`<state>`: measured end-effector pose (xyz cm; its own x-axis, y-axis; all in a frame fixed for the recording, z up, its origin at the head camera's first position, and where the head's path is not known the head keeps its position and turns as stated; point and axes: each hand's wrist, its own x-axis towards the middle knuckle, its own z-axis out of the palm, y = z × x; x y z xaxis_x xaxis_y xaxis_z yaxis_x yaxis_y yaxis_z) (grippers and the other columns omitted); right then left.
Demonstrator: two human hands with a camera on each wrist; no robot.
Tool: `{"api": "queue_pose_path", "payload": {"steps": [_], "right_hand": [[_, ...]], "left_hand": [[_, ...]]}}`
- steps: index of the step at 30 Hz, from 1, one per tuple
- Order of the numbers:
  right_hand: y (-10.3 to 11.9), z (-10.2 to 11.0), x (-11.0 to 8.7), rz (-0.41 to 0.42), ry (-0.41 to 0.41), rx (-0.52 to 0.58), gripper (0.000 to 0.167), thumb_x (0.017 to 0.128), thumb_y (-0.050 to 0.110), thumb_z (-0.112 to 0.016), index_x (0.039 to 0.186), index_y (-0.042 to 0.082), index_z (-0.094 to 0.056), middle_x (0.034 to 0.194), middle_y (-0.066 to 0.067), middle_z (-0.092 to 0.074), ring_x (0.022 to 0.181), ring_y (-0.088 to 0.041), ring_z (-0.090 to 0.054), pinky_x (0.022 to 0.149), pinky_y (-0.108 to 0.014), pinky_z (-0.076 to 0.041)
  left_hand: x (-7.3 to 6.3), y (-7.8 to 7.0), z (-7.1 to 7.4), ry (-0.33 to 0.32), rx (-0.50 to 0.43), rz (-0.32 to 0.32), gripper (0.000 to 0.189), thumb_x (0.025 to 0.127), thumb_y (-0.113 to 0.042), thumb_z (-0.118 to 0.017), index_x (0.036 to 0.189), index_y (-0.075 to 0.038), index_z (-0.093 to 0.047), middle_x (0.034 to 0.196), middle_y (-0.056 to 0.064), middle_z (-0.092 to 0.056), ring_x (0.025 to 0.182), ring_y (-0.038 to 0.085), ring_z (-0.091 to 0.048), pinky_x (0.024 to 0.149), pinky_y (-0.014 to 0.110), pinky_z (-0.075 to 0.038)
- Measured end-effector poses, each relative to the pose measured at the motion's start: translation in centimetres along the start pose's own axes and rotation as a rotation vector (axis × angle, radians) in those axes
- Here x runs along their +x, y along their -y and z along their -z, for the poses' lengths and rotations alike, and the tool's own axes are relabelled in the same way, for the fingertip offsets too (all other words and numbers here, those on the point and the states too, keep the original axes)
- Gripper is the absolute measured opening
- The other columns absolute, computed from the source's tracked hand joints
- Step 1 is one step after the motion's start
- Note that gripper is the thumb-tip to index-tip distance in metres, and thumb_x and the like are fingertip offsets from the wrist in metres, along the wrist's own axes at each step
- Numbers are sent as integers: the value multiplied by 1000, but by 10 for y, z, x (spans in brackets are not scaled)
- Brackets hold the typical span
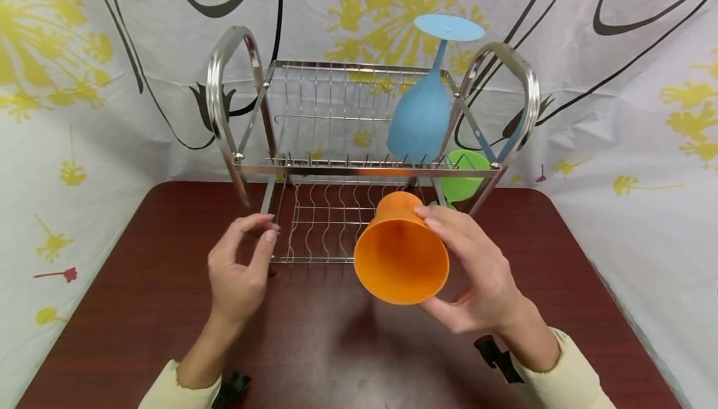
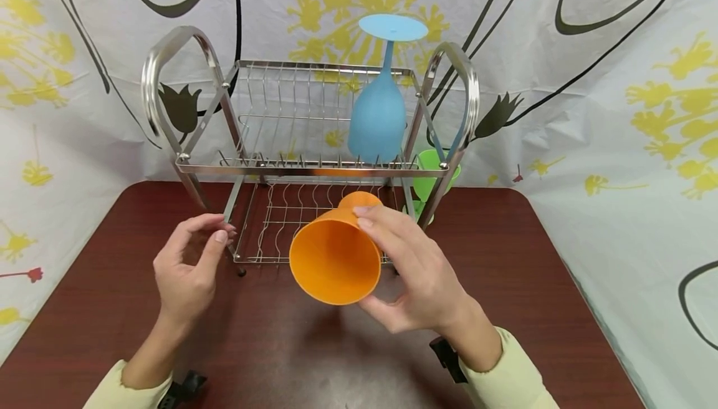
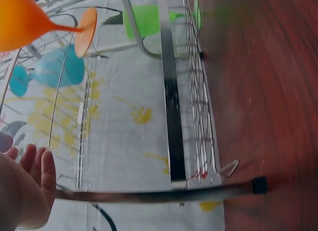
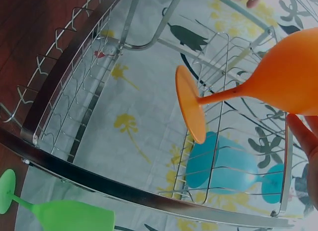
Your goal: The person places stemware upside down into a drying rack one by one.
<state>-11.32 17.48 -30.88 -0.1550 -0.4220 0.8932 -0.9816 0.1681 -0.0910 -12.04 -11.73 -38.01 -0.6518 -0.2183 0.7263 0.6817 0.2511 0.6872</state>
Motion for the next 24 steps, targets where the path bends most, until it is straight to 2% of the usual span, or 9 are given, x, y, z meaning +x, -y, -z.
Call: {"api": "queue_pose_path", "payload": {"steps": [3, 9, 15, 18, 24], "right_hand": [[-2, -3, 2, 60, 4, -23, 57, 84, 29, -71, 114, -17, -52, 117, -32, -57, 115, -35, -54, 107, -36, -43], [-4, -8, 5, 163, 11, -108, 51, 85, 27, -68, 109, -16, -54, 112, -34, -58, 111, -39, -58, 107, -34, -44], [-8, -10, 4, 204, 22, -150, 48, 85, 26, -68, 109, -15, -56, 111, -33, -59, 111, -39, -59, 107, -36, -44], [-10, -10, 2, 216, 39, -158, 48, 85, 26, -68, 109, -14, -56, 112, -33, -59, 112, -38, -59, 106, -37, -44], [-15, -11, -3, 246, 81, -176, 48, 85, 24, -68, 112, -13, -57, 114, -31, -61, 109, -40, -61, 104, -39, -46]], "left_hand": [[-2, -1, -4, 72, -59, 81, 24, 88, 12, -58, 109, 6, -65, 89, 19, -66, 80, 11, -65, 66, 16, -52], [-1, -5, -13, 174, -244, 297, 18, 94, 4, -56, 111, 5, -62, 92, 23, -65, 82, 21, -69, 70, 30, -59], [-1, -5, -16, 235, -325, 476, 19, 97, -4, -56, 114, 4, -59, 96, 20, -68, 83, 23, -69, 72, 37, -60], [-2, -5, -17, 272, -380, 576, 22, 99, -7, -54, 117, 5, -57, 98, 16, -69, 86, 24, -70, 77, 39, -60], [-1, -6, -21, 355, -474, 757, 28, 100, -16, -53, 121, 2, -56, 104, 16, -68, 97, 33, -68, 86, 45, -57]]}}
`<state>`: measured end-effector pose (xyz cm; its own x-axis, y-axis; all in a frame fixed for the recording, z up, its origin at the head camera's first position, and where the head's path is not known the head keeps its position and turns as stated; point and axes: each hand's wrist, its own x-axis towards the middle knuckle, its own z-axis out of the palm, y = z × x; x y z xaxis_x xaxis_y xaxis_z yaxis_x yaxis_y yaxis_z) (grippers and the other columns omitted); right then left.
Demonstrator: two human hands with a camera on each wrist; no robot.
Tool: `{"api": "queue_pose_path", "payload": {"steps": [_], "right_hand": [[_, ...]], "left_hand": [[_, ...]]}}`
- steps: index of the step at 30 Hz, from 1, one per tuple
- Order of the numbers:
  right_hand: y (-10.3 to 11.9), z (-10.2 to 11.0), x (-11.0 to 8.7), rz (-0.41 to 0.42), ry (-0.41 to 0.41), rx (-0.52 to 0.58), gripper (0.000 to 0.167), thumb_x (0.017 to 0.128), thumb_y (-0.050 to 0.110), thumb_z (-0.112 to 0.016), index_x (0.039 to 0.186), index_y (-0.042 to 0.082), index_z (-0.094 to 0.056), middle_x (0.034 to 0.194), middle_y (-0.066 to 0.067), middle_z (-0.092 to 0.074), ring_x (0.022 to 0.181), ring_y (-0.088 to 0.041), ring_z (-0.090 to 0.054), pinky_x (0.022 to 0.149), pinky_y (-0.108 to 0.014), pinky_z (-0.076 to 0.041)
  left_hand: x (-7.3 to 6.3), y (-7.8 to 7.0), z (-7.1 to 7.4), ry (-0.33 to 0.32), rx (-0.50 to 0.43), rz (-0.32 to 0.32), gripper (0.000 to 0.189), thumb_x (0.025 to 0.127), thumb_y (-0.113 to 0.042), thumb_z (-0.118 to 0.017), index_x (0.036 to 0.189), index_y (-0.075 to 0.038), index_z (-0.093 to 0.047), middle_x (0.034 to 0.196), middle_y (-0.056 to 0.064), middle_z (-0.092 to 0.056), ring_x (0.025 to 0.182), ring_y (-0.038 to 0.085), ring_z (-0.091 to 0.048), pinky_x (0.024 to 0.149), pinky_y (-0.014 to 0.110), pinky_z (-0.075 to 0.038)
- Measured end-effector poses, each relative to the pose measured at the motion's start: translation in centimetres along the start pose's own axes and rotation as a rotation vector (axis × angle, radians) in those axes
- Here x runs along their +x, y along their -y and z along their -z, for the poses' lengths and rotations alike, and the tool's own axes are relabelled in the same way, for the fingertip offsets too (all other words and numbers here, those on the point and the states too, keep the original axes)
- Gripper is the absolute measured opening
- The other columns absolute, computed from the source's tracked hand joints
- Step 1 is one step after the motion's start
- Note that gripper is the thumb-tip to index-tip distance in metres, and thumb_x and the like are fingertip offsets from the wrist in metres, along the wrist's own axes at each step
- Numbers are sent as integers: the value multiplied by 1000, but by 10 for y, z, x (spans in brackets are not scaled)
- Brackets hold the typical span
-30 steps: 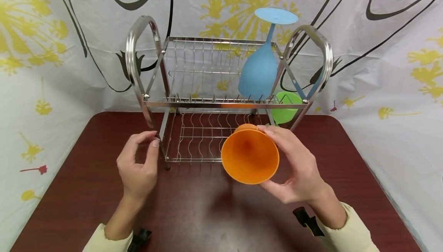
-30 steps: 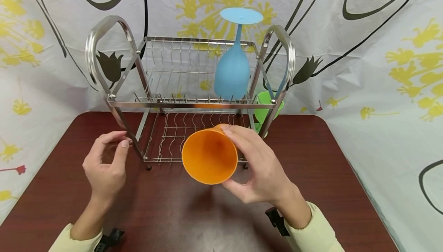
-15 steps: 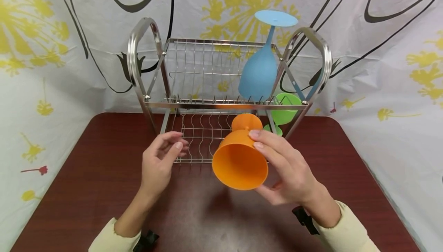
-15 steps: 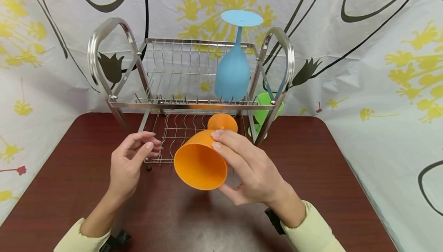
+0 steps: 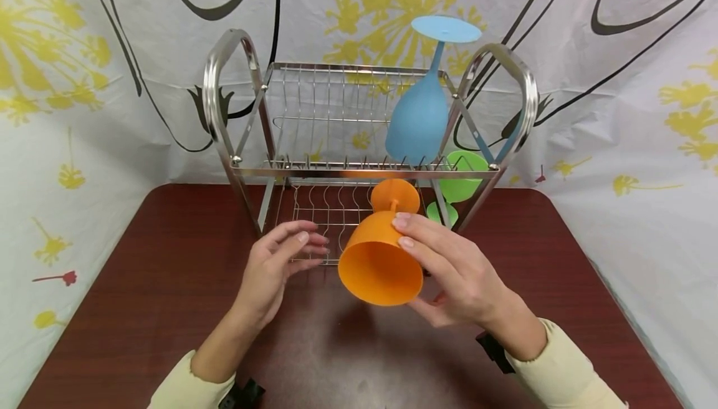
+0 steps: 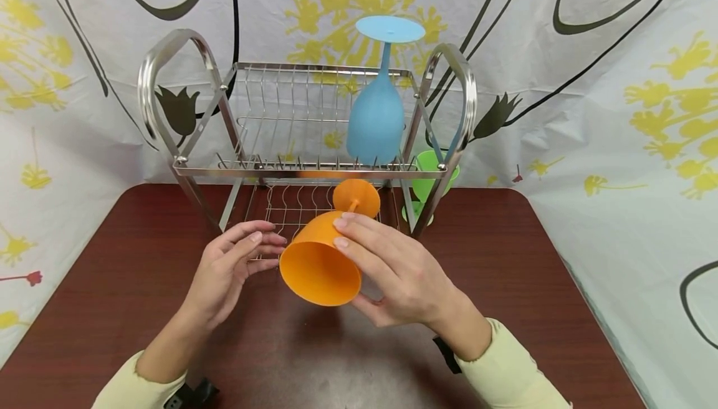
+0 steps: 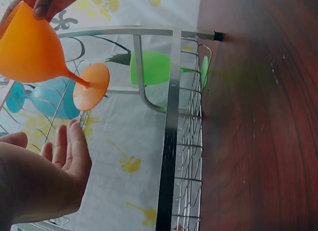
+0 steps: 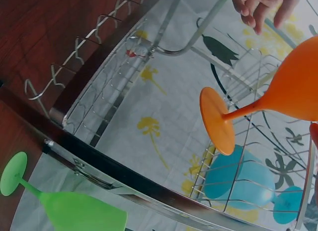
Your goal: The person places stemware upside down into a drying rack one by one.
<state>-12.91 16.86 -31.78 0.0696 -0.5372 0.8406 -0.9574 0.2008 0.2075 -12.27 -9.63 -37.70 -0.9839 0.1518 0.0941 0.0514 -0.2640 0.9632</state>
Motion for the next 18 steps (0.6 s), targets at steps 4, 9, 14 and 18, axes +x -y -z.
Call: {"api": "queue_pose_path", "payload": {"steps": [4, 9, 14, 18], "right_hand": [[-1, -3, -3, 26, 20, -5, 46, 85, 23, -67, 113, -12, -57, 115, -30, -62, 107, -42, -62, 103, -41, -47], [-4, -8, -7, 55, -10, -22, 45, 85, 24, -67, 112, -11, -57, 115, -30, -62, 108, -42, -62, 101, -43, -48], [-8, -12, -12, 85, -26, -29, 43, 86, 23, -66, 113, -10, -58, 116, -29, -62, 108, -42, -62, 100, -43, -48], [-9, -16, -15, 116, -5, -19, 42, 85, 20, -65, 115, -9, -58, 116, -29, -62, 107, -43, -62, 97, -45, -50]], "left_hand": [[1, -1, -2, 55, -64, 99, 37, 101, -22, -53, 127, 4, -53, 108, 14, -69, 102, 33, -67, 88, 45, -56], [1, 0, -5, 123, -141, 183, 41, 101, -25, -52, 131, 4, -51, 114, 16, -67, 103, 30, -67, 89, 46, -55], [1, 1, -6, 204, -182, 254, 48, 102, -28, -49, 136, 5, -46, 118, 11, -65, 104, 26, -66, 86, 44, -57], [2, 2, -7, 298, -243, 301, 49, 104, -30, -43, 138, 4, -44, 123, 11, -63, 106, 25, -65, 82, 41, -58]]}}
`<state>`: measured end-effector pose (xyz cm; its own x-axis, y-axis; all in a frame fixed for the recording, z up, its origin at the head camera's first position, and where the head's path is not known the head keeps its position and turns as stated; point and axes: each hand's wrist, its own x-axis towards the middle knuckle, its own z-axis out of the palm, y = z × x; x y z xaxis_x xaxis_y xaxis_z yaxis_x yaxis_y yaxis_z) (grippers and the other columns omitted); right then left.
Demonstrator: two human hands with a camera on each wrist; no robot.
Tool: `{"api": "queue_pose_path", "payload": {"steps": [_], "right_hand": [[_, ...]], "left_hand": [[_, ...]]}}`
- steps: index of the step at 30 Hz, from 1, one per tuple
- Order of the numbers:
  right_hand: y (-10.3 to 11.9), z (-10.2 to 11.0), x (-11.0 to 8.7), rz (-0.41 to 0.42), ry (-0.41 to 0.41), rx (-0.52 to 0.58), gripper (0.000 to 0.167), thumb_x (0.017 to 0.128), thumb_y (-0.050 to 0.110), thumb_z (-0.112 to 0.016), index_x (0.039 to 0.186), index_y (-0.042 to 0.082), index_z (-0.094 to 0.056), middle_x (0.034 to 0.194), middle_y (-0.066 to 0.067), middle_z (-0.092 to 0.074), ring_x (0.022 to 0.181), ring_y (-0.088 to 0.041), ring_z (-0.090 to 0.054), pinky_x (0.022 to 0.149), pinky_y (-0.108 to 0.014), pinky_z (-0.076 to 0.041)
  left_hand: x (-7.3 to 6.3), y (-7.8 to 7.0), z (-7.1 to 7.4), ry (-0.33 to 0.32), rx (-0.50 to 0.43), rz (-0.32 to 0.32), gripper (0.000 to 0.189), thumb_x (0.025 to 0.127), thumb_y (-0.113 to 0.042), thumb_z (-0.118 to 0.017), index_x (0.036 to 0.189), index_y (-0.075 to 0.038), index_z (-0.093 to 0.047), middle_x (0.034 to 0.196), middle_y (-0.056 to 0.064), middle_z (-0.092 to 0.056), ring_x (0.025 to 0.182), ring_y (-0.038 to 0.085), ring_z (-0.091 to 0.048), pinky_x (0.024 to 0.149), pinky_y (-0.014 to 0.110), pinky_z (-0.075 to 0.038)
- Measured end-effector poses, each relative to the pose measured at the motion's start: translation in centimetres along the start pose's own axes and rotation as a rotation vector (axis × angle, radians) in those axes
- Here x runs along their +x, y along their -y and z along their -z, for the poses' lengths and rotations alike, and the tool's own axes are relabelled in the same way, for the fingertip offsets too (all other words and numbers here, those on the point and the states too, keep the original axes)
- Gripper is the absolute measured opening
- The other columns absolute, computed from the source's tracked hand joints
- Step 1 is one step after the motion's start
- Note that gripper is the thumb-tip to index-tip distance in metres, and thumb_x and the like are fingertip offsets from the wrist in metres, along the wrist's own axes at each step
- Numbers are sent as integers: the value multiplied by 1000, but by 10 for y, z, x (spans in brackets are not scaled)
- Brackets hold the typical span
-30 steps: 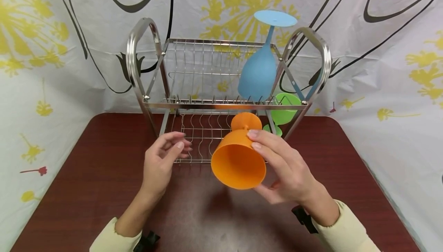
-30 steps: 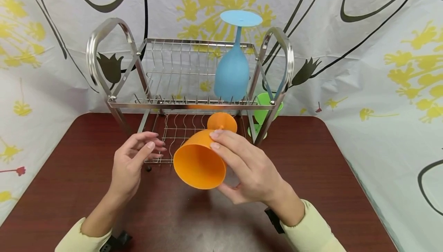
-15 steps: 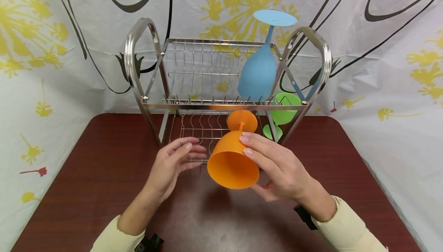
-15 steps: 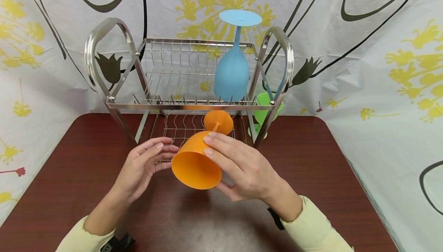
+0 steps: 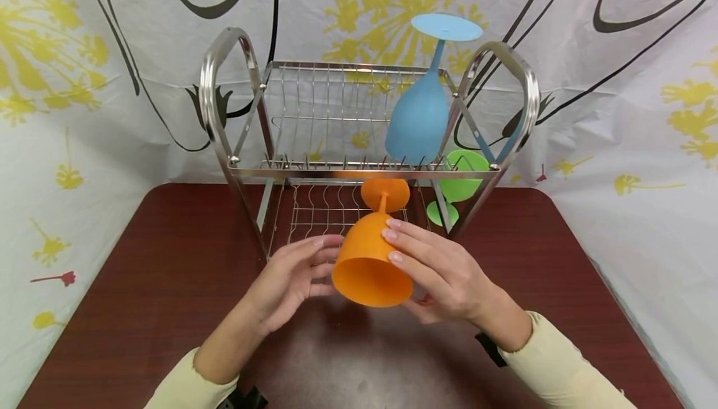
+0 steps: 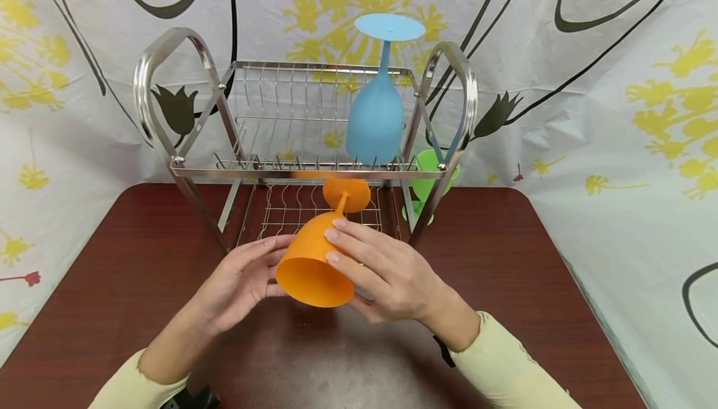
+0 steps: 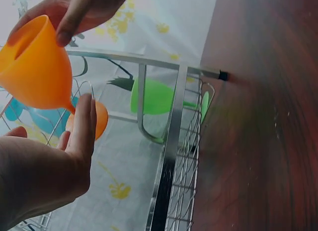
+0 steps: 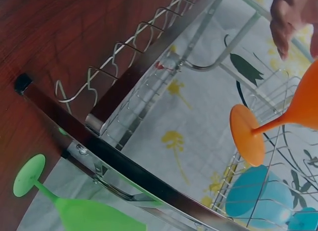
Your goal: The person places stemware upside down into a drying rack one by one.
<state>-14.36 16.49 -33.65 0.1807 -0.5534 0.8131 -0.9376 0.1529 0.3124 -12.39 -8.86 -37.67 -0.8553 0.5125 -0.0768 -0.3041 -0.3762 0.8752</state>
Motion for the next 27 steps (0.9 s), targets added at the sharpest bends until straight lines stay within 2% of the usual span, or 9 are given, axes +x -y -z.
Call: {"api": "queue_pose_path", "payload": {"steps": [5, 9, 17, 22, 27], "right_hand": [[-2, -4, -5, 52, 15, -5, 41, 83, 15, -61, 117, -8, -59, 116, -28, -63, 106, -43, -63, 94, -46, -52], [-3, -6, -8, 92, 28, -35, 43, 82, 12, -57, 120, -6, -59, 115, -27, -64, 104, -42, -64, 94, -47, -52], [-3, -6, -10, 147, 89, -66, 37, 93, 13, -56, 125, -3, -59, 116, -25, -65, 105, -41, -64, 88, -50, -55], [-3, -8, -12, 184, 109, -81, 36, 95, 11, -57, 129, -2, -57, 116, -23, -65, 104, -41, -64, 87, -50, -55], [-2, -9, -13, 199, 132, -97, 37, 97, 13, -58, 131, -1, -56, 118, -21, -65, 106, -39, -64, 87, -49, -55]], "left_hand": [[2, 3, 0, 143, -89, 63, 52, 105, -33, -36, 143, 2, -39, 131, 13, -58, 111, 26, -63, 88, 46, -55], [4, 4, -1, 212, -155, 112, 55, 105, -37, -33, 145, 1, -36, 136, 15, -55, 113, 27, -61, 93, 50, -52], [4, 6, -1, 263, -248, 134, 53, 106, -37, -31, 144, -1, -36, 135, 14, -56, 113, 31, -62, 95, 55, -50], [4, 7, -2, 278, -250, 119, 44, 106, -32, -32, 138, -5, -44, 130, 10, -59, 113, 27, -62, 100, 48, -48], [4, 9, -4, 265, -206, 91, 37, 105, -26, -39, 134, -6, -50, 124, 6, -61, 112, 21, -60, 102, 43, -47]]}}
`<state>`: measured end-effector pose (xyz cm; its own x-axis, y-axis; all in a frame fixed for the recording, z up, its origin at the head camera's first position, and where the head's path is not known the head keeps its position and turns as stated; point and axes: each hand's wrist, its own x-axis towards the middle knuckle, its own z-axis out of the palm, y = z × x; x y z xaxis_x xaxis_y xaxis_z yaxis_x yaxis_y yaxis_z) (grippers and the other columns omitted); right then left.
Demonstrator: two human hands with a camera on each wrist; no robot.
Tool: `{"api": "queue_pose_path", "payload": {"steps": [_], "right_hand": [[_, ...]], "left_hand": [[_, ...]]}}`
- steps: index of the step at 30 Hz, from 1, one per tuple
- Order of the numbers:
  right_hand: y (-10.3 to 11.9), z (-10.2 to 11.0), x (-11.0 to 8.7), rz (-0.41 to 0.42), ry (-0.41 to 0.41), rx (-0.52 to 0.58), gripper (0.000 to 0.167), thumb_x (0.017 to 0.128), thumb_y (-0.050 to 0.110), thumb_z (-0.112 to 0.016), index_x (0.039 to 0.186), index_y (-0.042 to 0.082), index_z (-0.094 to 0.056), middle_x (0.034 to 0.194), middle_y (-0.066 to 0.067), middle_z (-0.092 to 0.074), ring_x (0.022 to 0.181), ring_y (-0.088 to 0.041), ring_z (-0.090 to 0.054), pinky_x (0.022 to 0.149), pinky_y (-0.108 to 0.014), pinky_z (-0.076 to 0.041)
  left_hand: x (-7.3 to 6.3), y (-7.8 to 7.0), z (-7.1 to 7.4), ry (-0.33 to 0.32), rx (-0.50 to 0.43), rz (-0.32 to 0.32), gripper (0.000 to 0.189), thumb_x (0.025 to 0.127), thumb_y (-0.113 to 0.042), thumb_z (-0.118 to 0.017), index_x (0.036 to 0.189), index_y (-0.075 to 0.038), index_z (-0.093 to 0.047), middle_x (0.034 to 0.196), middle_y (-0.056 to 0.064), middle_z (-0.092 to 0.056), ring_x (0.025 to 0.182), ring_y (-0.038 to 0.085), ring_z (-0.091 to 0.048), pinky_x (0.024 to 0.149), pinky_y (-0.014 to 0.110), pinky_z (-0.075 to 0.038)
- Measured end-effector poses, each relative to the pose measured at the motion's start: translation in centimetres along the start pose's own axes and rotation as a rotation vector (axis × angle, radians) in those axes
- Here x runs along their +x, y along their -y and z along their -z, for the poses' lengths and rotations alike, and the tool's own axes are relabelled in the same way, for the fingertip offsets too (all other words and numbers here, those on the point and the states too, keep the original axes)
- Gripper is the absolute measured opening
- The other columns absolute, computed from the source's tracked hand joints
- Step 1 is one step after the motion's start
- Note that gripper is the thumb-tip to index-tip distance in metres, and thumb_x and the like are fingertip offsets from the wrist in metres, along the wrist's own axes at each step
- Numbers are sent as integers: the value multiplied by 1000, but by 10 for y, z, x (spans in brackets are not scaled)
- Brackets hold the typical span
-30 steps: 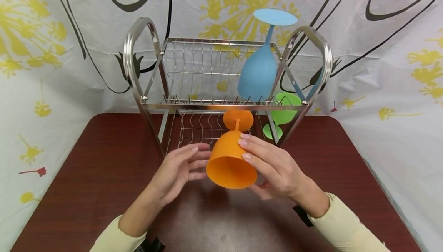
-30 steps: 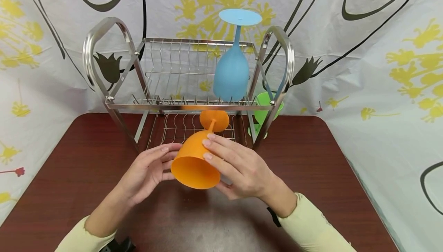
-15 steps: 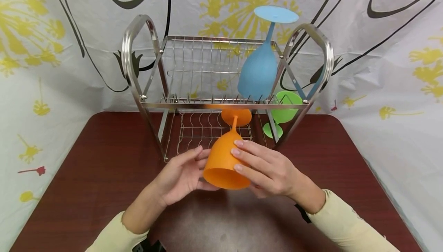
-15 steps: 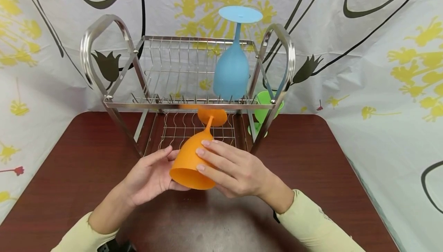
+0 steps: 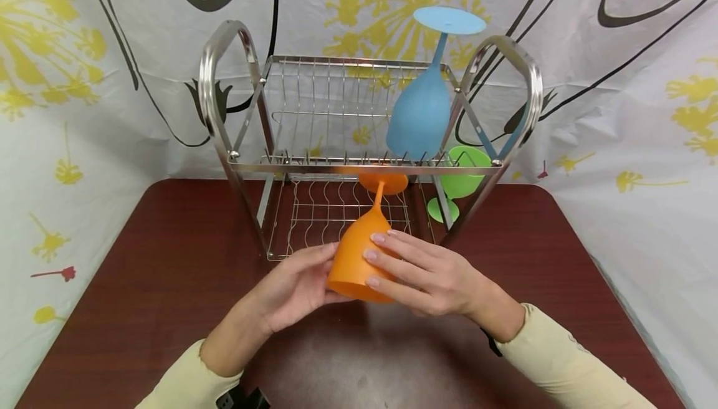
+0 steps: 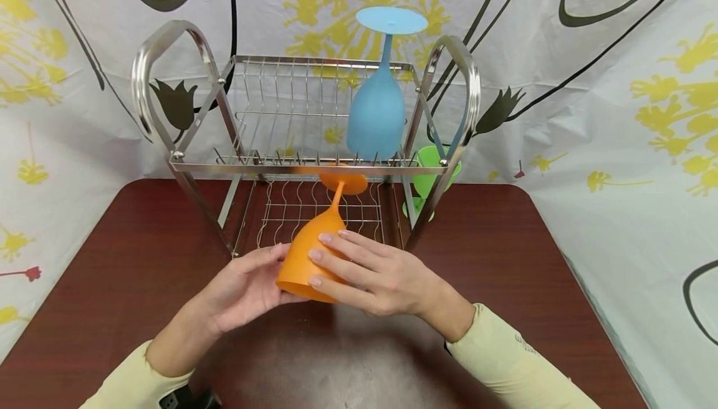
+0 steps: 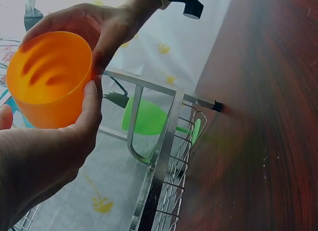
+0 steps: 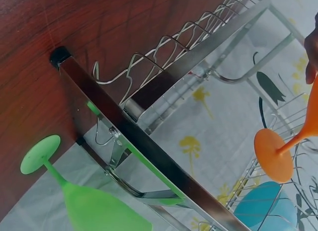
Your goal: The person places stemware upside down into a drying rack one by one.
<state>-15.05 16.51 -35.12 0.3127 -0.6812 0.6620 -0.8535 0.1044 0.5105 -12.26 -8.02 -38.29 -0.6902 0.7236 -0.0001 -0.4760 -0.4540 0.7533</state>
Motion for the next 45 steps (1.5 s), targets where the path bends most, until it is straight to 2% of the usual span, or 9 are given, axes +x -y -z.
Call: {"api": "queue_pose_path", "payload": {"steps": [10, 17, 23, 28, 33, 36, 39, 42, 45], "right_hand": [[6, -2, -10, -43, 73, 11, 40, 99, 15, -57, 136, 2, -53, 124, -21, -63, 112, -38, -62, 93, -49, -52], [7, -1, -12, -89, 103, 36, 36, 99, 16, -55, 133, 7, -55, 125, -23, -61, 114, -39, -60, 96, -48, -51], [10, 1, -16, -150, 122, 70, 32, 97, 17, -56, 128, 7, -60, 128, -25, -59, 117, -39, -59, 98, -44, -50], [15, 2, -23, -233, 166, 124, 39, 93, 12, -55, 131, 7, -58, 133, -27, -54, 121, -40, -56, 102, -42, -48], [19, 2, -29, -303, 187, 163, 42, 91, 11, -57, 132, 5, -56, 136, -29, -50, 125, -40, -52, 103, -41, -46], [22, 1, -31, -355, 197, 180, 42, 91, 12, -58, 132, 5, -54, 137, -29, -48, 123, -38, -54, 98, -40, -51], [27, 2, -32, -445, 222, 222, 43, 92, 14, -56, 134, 5, -51, 139, -28, -46, 111, -31, -60, 83, -30, -57], [33, 3, -32, -538, 251, 282, 45, 93, 15, -52, 137, 5, -48, 144, -27, -41, 104, -27, -62, 71, -21, -56], [37, 2, -30, -599, 257, 337, 47, 92, 12, -49, 139, 3, -46, 147, -27, -36, 114, -29, -58, 78, -20, -56]], "left_hand": [[3, 2, -4, -49, 94, 6, 53, 99, -17, -50, 145, 6, -34, 130, 9, -55, 113, 23, -59, 101, 44, -49], [2, 5, -2, -47, 103, -18, 52, 95, -9, -53, 142, 7, -36, 127, 11, -54, 110, 23, -60, 100, 43, -49], [1, 7, -2, -58, 127, -15, 60, 92, -5, -55, 145, 5, -30, 131, 12, -54, 112, 23, -59, 98, 39, -50], [-1, 8, -3, -100, 167, 11, 68, 88, -4, -61, 147, 2, -27, 135, 13, -52, 113, 23, -57, 97, 37, -50], [-1, 10, -3, -106, 211, 11, 71, 85, -3, -65, 146, -1, -28, 136, 14, -50, 114, 25, -57, 98, 37, -50], [-2, 11, -4, -104, 249, -3, 73, 84, -3, -67, 146, -2, -28, 137, 16, -50, 116, 27, -56, 99, 37, -49], [-2, 13, -4, -106, 293, -23, 73, 83, -3, -68, 145, -2, -29, 139, 17, -47, 117, 28, -56, 100, 37, -48], [-3, 13, -5, -115, 330, -35, 74, 83, -4, -69, 145, -4, -30, 141, 17, -45, 118, 30, -55, 100, 38, -47], [-4, 13, -6, -127, 359, -40, 75, 82, -4, -70, 145, -5, -30, 142, 17, -44, 119, 30, -54, 100, 38, -47]]}}
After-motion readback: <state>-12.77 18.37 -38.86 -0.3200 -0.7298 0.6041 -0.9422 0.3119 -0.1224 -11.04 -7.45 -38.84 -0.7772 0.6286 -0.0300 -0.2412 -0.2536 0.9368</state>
